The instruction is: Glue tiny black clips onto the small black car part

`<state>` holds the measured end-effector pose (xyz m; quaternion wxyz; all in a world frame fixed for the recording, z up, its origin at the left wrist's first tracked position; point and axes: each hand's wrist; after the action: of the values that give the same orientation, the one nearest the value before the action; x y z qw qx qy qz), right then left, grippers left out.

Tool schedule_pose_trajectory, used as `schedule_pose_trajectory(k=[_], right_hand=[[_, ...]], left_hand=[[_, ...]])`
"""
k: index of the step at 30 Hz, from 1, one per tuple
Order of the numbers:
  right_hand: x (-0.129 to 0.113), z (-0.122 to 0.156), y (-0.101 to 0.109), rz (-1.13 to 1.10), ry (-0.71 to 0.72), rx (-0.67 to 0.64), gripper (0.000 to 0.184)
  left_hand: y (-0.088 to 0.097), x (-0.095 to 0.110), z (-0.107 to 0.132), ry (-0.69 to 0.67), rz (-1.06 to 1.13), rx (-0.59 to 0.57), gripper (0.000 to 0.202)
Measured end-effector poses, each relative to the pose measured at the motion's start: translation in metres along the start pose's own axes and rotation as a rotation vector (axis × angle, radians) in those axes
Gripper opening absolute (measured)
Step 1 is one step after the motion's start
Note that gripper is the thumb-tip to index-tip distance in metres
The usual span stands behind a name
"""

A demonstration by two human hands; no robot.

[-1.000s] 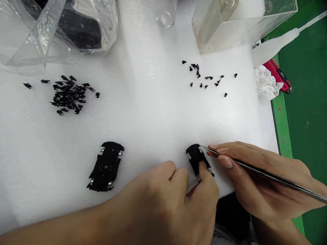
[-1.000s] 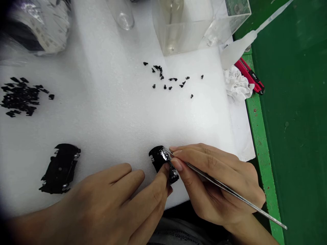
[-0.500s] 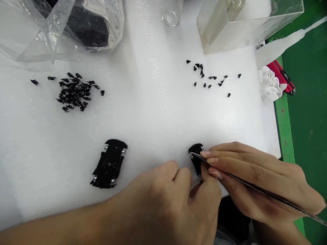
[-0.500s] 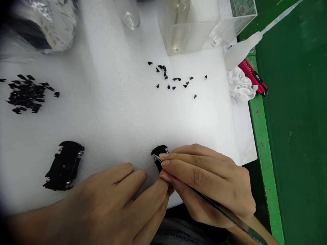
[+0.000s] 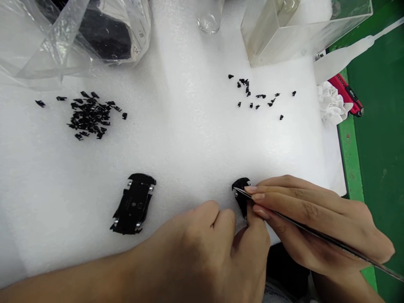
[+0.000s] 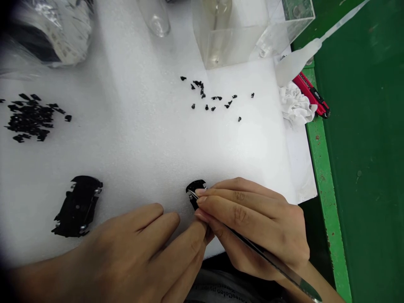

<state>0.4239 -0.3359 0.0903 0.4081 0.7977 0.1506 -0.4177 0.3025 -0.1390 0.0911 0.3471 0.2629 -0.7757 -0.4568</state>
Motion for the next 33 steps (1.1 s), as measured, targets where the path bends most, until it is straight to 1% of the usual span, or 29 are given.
schedule_pose_trajectory(k=[2,6,10,14,16,17,21,24,27,29,33], right_hand=[[0.0,0.001,0.0,-0.01,-0.023,0.017,0.031],[0.001,0.002,0.0,-0.036,-0.052,0.043,0.042],[0.001,0.003,-0.002,-0.043,-0.078,0.044,0.042],[0.0,0.005,-0.003,-0.042,-0.079,0.014,0.044],[0.0,0.005,-0.003,-0.035,-0.088,0.01,0.044],[-0.001,0.005,-0.003,-0.035,-0.096,0.016,0.044],[-0.001,0.003,-0.003,-0.052,-0.083,0.028,0.044],[0.001,0.003,-0.004,-0.057,-0.082,0.03,0.045],[0.001,0.004,-0.005,-0.044,-0.08,0.026,0.047],[0.0,0.007,-0.004,-0.005,-0.106,0.062,0.046],[-0.003,0.011,-0.003,0.092,-0.264,0.227,0.039]], left_hand=[[-0.001,-0.002,-0.002,-0.012,-0.03,-0.008,0.021],[0.0,-0.002,-0.003,-0.016,-0.058,-0.023,0.024],[0.004,-0.002,0.0,-0.016,-0.029,-0.037,0.026],[0.0,-0.001,-0.001,-0.01,-0.011,-0.03,0.028],[-0.004,0.0,-0.001,-0.007,-0.016,0.015,0.026],[-0.005,0.001,-0.001,-0.001,-0.017,0.02,0.023],[-0.005,0.004,0.001,0.029,-0.012,-0.004,0.015],[-0.002,0.004,0.003,0.019,0.016,-0.004,0.021],[-0.002,0.003,0.002,0.021,0.022,0.005,0.026],[-0.004,0.003,0.001,0.014,-0.007,0.011,0.028],[-0.006,0.003,0.0,0.0,-0.075,0.004,0.033]])
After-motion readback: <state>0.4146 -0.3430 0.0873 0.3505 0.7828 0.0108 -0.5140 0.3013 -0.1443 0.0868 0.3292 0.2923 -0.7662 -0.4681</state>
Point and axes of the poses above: each hand's wrist, its own z-axis away from the middle knuckle, its own y-axis out of the back of the hand, x = y × z, and after that the axes turned 2 degrees about -y, right-handed
